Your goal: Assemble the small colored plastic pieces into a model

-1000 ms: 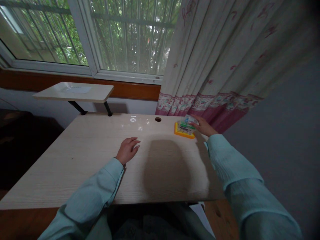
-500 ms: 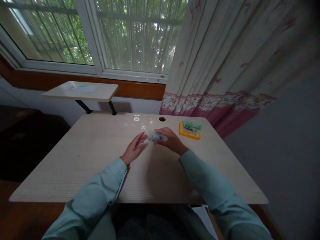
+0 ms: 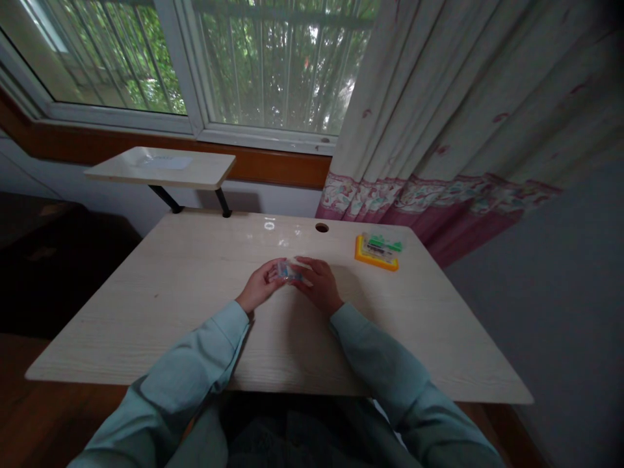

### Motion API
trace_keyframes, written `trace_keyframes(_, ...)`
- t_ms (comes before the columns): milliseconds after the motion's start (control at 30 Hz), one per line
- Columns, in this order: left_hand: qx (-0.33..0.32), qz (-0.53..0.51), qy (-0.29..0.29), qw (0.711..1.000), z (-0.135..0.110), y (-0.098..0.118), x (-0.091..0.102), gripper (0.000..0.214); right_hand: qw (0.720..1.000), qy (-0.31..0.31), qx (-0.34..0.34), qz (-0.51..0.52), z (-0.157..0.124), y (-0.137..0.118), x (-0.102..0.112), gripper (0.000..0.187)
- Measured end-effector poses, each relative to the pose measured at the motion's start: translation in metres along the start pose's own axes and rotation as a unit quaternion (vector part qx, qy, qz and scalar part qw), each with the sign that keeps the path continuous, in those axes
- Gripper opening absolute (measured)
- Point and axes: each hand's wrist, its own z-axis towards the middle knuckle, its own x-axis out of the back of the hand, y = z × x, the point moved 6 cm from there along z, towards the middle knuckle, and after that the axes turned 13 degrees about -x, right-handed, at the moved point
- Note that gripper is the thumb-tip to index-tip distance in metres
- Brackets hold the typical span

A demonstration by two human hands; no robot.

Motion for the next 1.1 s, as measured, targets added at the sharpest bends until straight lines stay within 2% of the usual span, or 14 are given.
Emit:
trace_keyframes(133, 0.006, 0.002, -0.002, 1.0, 0.0, -0.002, -0.001, 0.067, 0.999, -0.021, 0.014, -0.023, -0.004, -0.004, -0.002, 0.041)
trace_keyframes(333, 0.009, 0.001, 0.0, 1.0, -0.001, -0.001, -0.002, 0.062, 0.998, -0.013, 0.017, -0.054, -0.008, -0.011, -0.002, 0.039)
trace_keyframes(567, 0.005, 0.033, 0.002, 0.999, 0.0, -0.002, -0.001, 0.058, 0.983, 0.127, 0.093, -0.098, -0.013, -0.027, 0.0, 0.03)
trace_keyframes(900, 0.044, -0.063, 0.019, 0.997, -0.002, -0.017, 0.002, 0.056, 0.985, 0.109, 0.059, -0.117, -0.01, -0.035, 0.002, 0.028)
trace_keyframes(1100, 0.055, -0.109, -0.004, 0.993, -0.002, -0.017, -0.001, 0.056, 0.989, 0.091, -0.004, -0.12, -0.005, -0.027, 0.01, 0.032)
